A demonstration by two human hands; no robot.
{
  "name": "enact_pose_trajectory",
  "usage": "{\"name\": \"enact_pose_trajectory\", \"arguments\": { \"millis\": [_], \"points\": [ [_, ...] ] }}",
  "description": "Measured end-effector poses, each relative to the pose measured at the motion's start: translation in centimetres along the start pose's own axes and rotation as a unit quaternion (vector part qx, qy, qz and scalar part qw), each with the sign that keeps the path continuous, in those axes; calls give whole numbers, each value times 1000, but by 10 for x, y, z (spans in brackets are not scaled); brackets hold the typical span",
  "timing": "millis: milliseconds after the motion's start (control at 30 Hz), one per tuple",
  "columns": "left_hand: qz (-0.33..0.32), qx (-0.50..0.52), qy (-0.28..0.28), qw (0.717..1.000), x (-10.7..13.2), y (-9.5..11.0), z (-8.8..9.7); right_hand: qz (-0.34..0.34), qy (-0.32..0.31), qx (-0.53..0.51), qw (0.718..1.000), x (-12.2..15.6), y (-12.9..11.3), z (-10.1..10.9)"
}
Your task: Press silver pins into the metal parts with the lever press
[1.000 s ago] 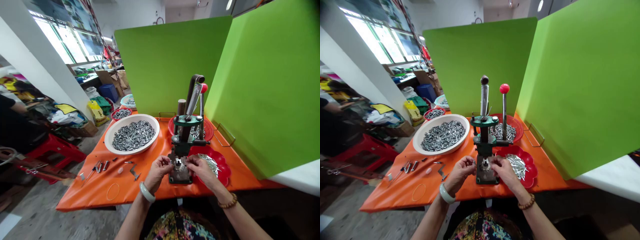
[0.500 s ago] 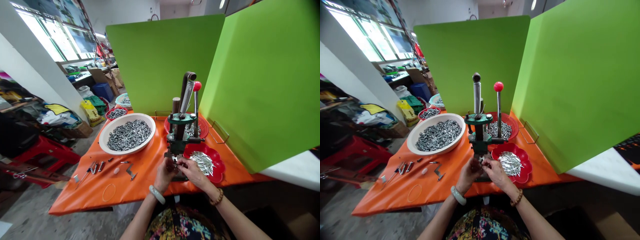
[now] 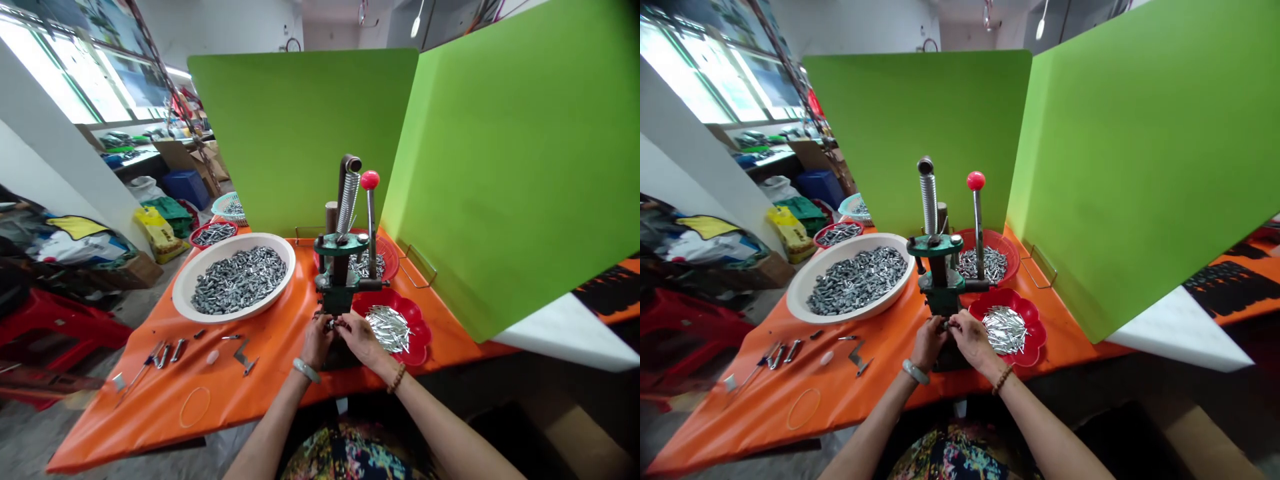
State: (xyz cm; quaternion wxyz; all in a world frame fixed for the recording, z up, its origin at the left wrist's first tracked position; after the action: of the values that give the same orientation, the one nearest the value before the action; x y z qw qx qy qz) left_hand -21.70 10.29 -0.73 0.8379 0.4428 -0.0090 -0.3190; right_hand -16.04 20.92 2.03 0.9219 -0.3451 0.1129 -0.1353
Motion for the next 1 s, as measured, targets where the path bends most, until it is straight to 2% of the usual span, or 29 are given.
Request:
{"name": "enact_pose_trajectory", "arguments": {
  "millis": [67,167,233,300,400,500,667,767,833,900,1000],
  "points": [
    [2,-2,-3,1000,0,-1,-1,-4,-18,20,1000,-4,12,14],
    [7,-2,-4,1000,1,-1,-1,-27,-8,54,998,-11,42,41],
    [6,-3,-2,1000,1,1,0,-45,-5,80,996,-14,62,52],
    [4,-7,1,1000,1,3,1,-52,-11,100,994,-16,76,53],
    [10,-13,0,1000,1,4,3,-52,-19,118,992,-17,83,45],
    [13,-10,-8,1000,0,3,2,-49,-18,116,992,-17,81,40],
    [-2,13,2,1000,2,-1,-2,-44,4,65,997,-15,70,48],
    [-1,16,1,1000,2,-1,-3,-72,-15,-57,996,-11,53,45],
    [8,12,1,1000,2,0,-2,-114,-58,-216,968,-7,38,36],
    [16,14,3,1000,2,2,0,-155,-93,-353,918,-4,22,24],
    [21,24,2,999,2,5,2,-181,-108,-422,882,-3,3,12]
  ]
}}
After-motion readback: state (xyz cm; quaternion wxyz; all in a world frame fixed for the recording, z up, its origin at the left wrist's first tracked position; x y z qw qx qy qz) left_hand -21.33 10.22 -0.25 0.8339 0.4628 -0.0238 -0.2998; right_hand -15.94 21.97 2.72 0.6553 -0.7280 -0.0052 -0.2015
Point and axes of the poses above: each hand's wrist, its own x-axis away from the middle knuckle, its own z-axis out of the back of the hand, y = z × x, the point moved 6 cm from there along -x, towards the middle knuckle, and after that the axes turned 8 degrees about -z, right-handed, at the moved point
